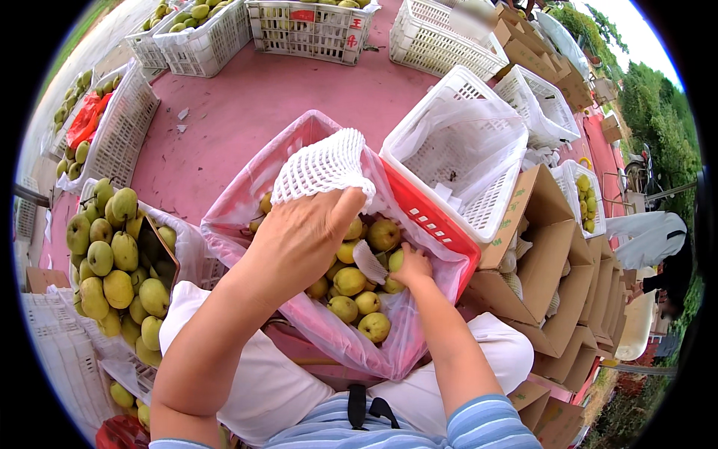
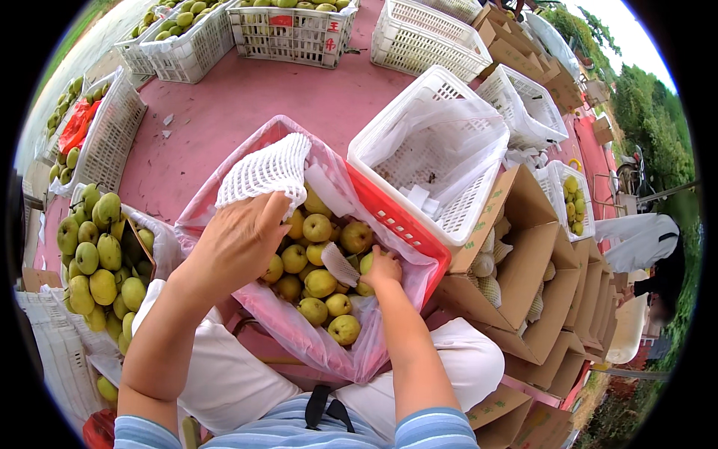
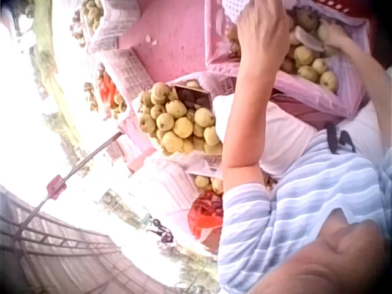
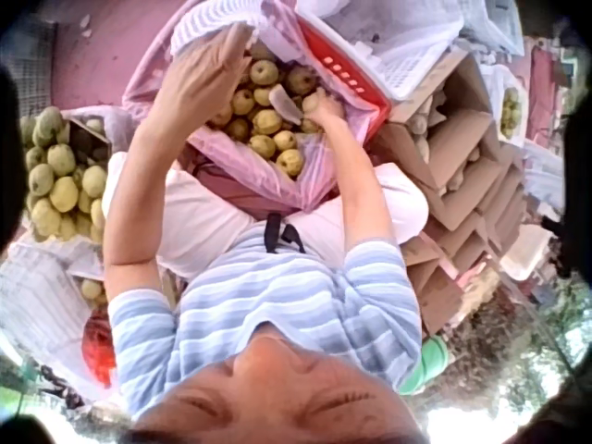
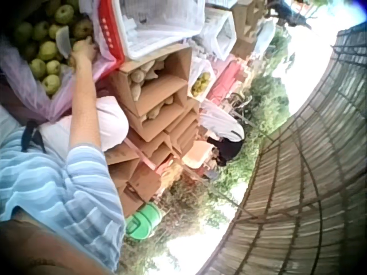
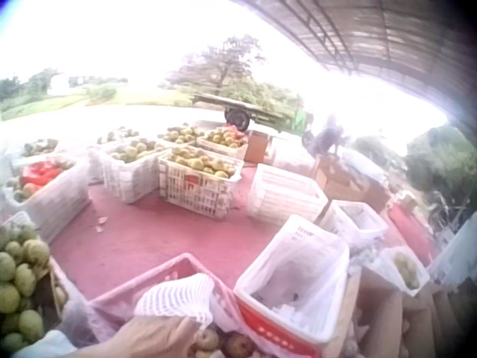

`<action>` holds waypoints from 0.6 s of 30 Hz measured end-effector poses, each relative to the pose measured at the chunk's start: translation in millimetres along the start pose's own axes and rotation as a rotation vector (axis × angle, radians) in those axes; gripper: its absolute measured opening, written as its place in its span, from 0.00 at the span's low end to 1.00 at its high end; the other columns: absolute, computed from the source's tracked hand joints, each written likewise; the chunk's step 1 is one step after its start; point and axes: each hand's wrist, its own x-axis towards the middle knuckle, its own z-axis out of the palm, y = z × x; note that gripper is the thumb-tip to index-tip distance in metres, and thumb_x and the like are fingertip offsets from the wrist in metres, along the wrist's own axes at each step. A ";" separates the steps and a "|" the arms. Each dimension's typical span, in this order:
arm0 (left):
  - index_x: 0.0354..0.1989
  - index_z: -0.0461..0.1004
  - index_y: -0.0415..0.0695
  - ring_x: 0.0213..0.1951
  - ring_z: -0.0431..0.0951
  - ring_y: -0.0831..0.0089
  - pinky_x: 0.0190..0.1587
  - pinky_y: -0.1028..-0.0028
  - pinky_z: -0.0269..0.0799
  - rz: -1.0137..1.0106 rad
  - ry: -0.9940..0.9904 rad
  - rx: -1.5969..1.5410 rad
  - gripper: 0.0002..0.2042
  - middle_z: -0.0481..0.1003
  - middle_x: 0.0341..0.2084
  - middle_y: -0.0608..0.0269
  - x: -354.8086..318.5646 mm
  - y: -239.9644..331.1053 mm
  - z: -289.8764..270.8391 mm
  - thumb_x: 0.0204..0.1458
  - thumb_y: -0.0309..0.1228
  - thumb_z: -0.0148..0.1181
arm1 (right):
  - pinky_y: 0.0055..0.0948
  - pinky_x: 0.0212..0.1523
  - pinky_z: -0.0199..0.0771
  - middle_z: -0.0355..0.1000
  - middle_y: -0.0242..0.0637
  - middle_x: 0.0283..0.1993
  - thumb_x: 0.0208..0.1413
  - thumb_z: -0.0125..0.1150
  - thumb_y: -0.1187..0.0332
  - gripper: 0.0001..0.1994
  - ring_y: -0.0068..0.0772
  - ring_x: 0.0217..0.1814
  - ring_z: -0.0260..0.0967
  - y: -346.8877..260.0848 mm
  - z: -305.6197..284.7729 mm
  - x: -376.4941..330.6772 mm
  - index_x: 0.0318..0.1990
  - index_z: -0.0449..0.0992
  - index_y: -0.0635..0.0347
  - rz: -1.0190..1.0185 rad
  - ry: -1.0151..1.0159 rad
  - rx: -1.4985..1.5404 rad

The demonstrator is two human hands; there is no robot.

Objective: The person sits on the ground and repeatedly picks pears from a basket, wraps each one in a white foam net, and places it into a cardboard box. The process is repeated continuously throughout the clip.

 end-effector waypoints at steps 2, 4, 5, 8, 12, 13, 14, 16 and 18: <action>0.38 0.58 0.37 0.33 0.73 0.49 0.37 0.58 0.66 0.001 0.137 -0.024 0.13 0.70 0.24 0.50 3.5 -4.4 -2.2 0.52 0.23 0.58 | 0.45 0.62 0.64 0.59 0.54 0.63 0.32 0.76 0.57 0.51 0.53 0.64 0.61 8.0 -12.0 -12.3 0.66 0.50 0.52 -0.200 0.074 0.184; 0.40 0.57 0.36 0.33 0.73 0.46 0.39 0.57 0.66 -0.025 0.252 -0.049 0.14 0.72 0.26 0.47 4.3 -7.6 1.2 0.53 0.23 0.57 | 0.43 0.64 0.62 0.59 0.52 0.62 0.33 0.76 0.61 0.51 0.50 0.64 0.60 9.5 -36.9 -37.2 0.65 0.50 0.52 -0.475 0.106 0.393; 0.41 0.56 0.35 0.33 0.73 0.45 0.40 0.57 0.66 -0.034 0.311 -0.058 0.14 0.72 0.27 0.46 5.2 -8.9 3.3 0.53 0.23 0.57 | 0.42 0.65 0.60 0.59 0.51 0.62 0.33 0.77 0.63 0.50 0.48 0.65 0.60 6.5 -52.5 -54.0 0.65 0.49 0.53 -0.617 0.124 0.499; 0.49 0.52 0.27 0.37 0.71 0.41 0.45 0.54 0.65 -0.001 0.343 -0.092 0.20 0.72 0.32 0.40 5.3 -9.9 7.2 0.56 0.23 0.55 | 0.41 0.65 0.60 0.60 0.46 0.61 0.34 0.76 0.69 0.48 0.49 0.65 0.60 0.4 -89.1 -97.6 0.63 0.50 0.50 -0.909 0.291 0.607; 0.51 0.44 0.19 0.33 0.72 0.44 0.47 0.55 0.66 -0.024 0.276 -0.264 0.26 0.73 0.27 0.43 -3.4 -2.4 16.8 0.56 0.24 0.52 | 0.43 0.68 0.56 0.54 0.44 0.65 0.35 0.75 0.73 0.47 0.45 0.70 0.52 6.3 -120.1 -148.0 0.64 0.50 0.49 -1.070 0.366 0.720; 0.53 0.42 0.16 0.33 0.72 0.43 0.47 0.57 0.67 -0.084 0.207 -0.351 0.30 0.73 0.27 0.42 -5.6 2.8 16.5 0.56 0.26 0.53 | 0.42 0.67 0.56 0.54 0.43 0.66 0.36 0.76 0.73 0.47 0.45 0.70 0.52 8.6 -125.7 -164.0 0.64 0.50 0.49 -1.005 0.260 0.916; 0.56 0.35 0.11 0.38 0.73 0.40 0.45 0.61 0.70 -0.167 0.138 -0.354 0.37 0.74 0.32 0.37 -5.6 9.7 13.5 0.58 0.31 0.53 | 0.41 0.67 0.57 0.54 0.42 0.66 0.36 0.76 0.73 0.47 0.44 0.70 0.52 10.5 -126.7 -178.8 0.64 0.50 0.49 -0.934 0.146 1.112; 0.56 0.35 0.10 0.41 0.73 0.40 0.47 0.61 0.69 -0.118 0.129 -0.481 0.39 0.72 0.37 0.32 -5.5 17.1 14.9 0.60 0.35 0.51 | 0.41 0.64 0.64 0.47 0.39 0.69 0.47 0.72 0.68 0.41 0.44 0.69 0.53 20.8 -123.7 -191.8 0.65 0.50 0.45 -0.933 -0.057 1.385; 0.57 0.31 0.10 0.54 0.69 0.42 0.57 0.65 0.64 -0.241 -0.053 -0.612 0.45 0.65 0.50 0.23 -3.5 24.5 9.8 0.62 0.46 0.48 | 0.42 0.61 0.68 0.49 0.40 0.68 0.52 0.67 0.63 0.38 0.46 0.68 0.55 25.1 -120.1 -197.7 0.66 0.49 0.47 -0.854 -0.374 1.788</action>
